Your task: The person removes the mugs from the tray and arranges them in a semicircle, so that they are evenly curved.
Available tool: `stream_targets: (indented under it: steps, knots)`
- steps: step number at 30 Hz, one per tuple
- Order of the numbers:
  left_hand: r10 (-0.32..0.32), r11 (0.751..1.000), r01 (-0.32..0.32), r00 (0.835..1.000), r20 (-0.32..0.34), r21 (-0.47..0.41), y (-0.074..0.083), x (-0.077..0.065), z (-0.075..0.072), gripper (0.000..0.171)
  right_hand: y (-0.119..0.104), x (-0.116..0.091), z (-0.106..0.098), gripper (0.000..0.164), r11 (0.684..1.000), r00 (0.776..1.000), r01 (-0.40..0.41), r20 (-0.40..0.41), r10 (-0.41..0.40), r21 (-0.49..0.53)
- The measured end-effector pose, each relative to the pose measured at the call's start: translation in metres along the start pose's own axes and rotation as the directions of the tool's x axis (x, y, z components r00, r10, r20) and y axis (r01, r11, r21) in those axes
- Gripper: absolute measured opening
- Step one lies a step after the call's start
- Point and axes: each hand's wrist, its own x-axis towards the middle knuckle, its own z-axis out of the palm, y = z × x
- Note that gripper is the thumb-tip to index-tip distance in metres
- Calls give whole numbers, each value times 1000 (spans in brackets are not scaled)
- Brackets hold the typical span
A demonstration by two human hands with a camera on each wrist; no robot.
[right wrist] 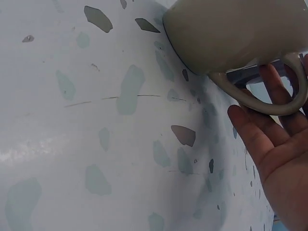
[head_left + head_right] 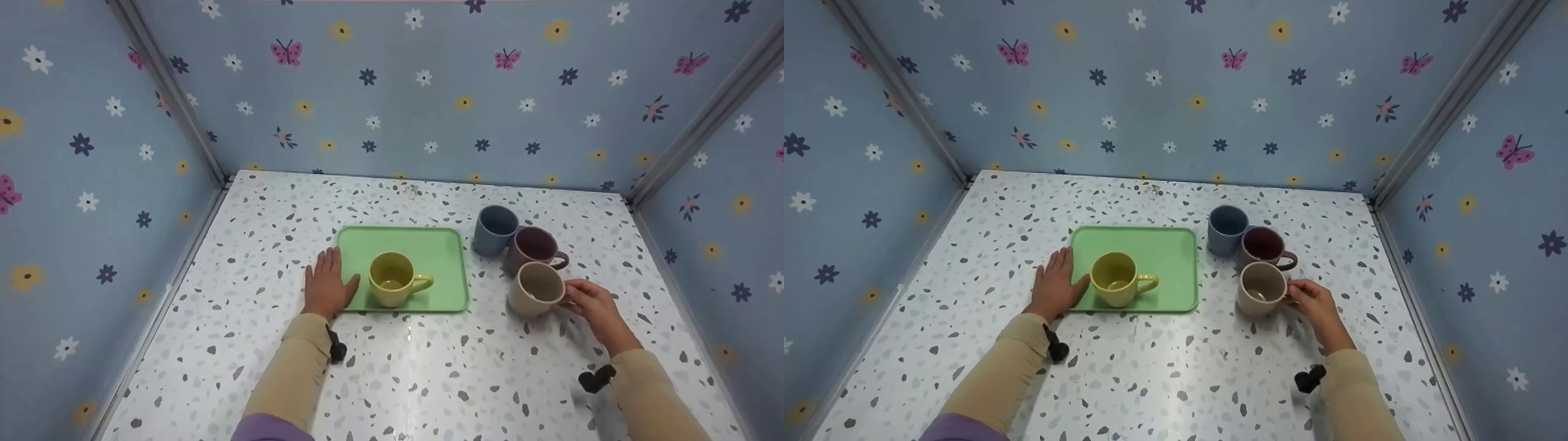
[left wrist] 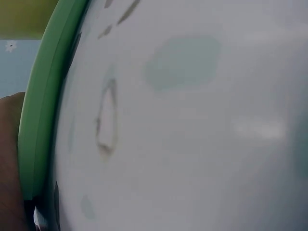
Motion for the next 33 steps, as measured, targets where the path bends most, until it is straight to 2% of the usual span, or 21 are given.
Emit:
stream_targets:
  steps: [2, 4, 8, 14, 18, 21, 26, 33]
  knots:
    - [2, 1000, -2, 1000, 9, -2, -1, 1, -1, 88, -4, 1, 1, 24, 999, 999, 30, -42, -29, 14]
    - [6, 1000, -6, 1000, 11, -8, -1, 2, -2, 89, -9, 1, 1, 28, 995, 992, 93, -92, -89, 45]
    - [12, 1000, -12, 1000, 7, -18, -1, 3, -3, 89, -24, 4, 5, 35, 959, 958, 247, -183, -221, 137]
    - [14, 1000, -14, 1000, 20, -17, -5, 5, -1, 91, -50, 13, 21, 33, 919, 923, 353, -227, -311, 175]
    - [18, 1000, -18, 999, 26, -8, -8, 5, -1, 91, -65, 18, 39, 37, 919, 914, 375, -212, -345, 123]
    - [20, 1000, -20, 1000, 21, 2, -12, 6, -2, 90, -74, 26, 60, 39, 925, 916, 375, -174, -361, 60]
    - [33, 999, -33, 999, -10, -7, -13, 7, 1, 90, -83, 39, 99, 33, 917, 919, 389, -111, -379, 84]
    - [27, 999, -27, 1000, 2, -18, -12, 7, 2, 91, -89, 55, 146, 26, 902, 910, 414, -18, -415, 120]
